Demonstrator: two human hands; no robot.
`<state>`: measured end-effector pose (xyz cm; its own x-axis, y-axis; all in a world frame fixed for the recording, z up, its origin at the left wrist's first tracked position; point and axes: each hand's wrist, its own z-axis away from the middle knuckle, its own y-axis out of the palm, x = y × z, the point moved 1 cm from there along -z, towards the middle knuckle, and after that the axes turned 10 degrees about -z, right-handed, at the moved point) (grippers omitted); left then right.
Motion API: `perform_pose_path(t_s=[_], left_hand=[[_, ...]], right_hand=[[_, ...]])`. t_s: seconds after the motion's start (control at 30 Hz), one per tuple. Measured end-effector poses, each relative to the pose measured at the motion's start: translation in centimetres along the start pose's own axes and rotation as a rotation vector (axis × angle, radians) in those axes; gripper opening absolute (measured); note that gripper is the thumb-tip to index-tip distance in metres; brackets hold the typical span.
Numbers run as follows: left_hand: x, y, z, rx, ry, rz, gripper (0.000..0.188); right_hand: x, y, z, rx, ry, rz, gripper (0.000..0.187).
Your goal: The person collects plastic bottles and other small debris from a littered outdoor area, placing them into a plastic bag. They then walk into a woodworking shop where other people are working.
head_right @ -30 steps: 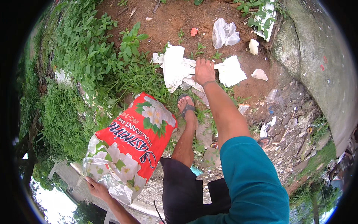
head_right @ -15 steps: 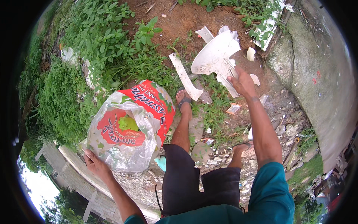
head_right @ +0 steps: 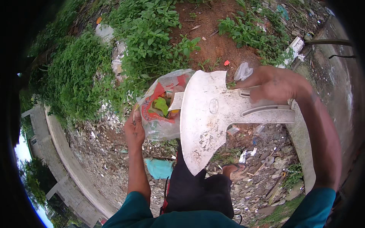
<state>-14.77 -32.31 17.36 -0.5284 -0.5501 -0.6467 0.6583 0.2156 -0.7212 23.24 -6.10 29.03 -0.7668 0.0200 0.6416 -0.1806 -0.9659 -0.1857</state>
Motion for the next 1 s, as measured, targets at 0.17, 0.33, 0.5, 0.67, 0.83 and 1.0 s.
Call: perform_pose_path(t_s=[0.17,0.33,0.5,0.67,0.83,1.0], left_hand=[[0.4,-0.5,2.3,0.155,0.002,0.097,0.049],[2.0,0.0,4.6,0.221,-0.033,0.125,0.049],[2.9,0.4,6.1,0.129,-0.092,0.297,0.051],[5.3,-1.7,5.5,-0.021,-0.319,0.227,0.056],[10.5,-7.9,2.7,-0.256,-0.453,0.536,0.067],[13.3,-10.3,2.1,-0.208,-0.543,0.424,0.080]], right_hand=[[4.4,2.7,-14.3,0.372,0.352,0.033,0.033],[5.9,7.1,-21.0,0.335,0.156,0.111,0.032],[8.2,13.5,-21.9,-0.013,0.053,0.360,0.035],[13.0,27.6,-25.3,-0.348,-0.150,0.790,0.027],[18.3,30.6,-20.9,-0.573,-0.786,0.403,0.025],[6.6,25.4,-17.6,-0.569,-0.701,-0.427,0.015]])
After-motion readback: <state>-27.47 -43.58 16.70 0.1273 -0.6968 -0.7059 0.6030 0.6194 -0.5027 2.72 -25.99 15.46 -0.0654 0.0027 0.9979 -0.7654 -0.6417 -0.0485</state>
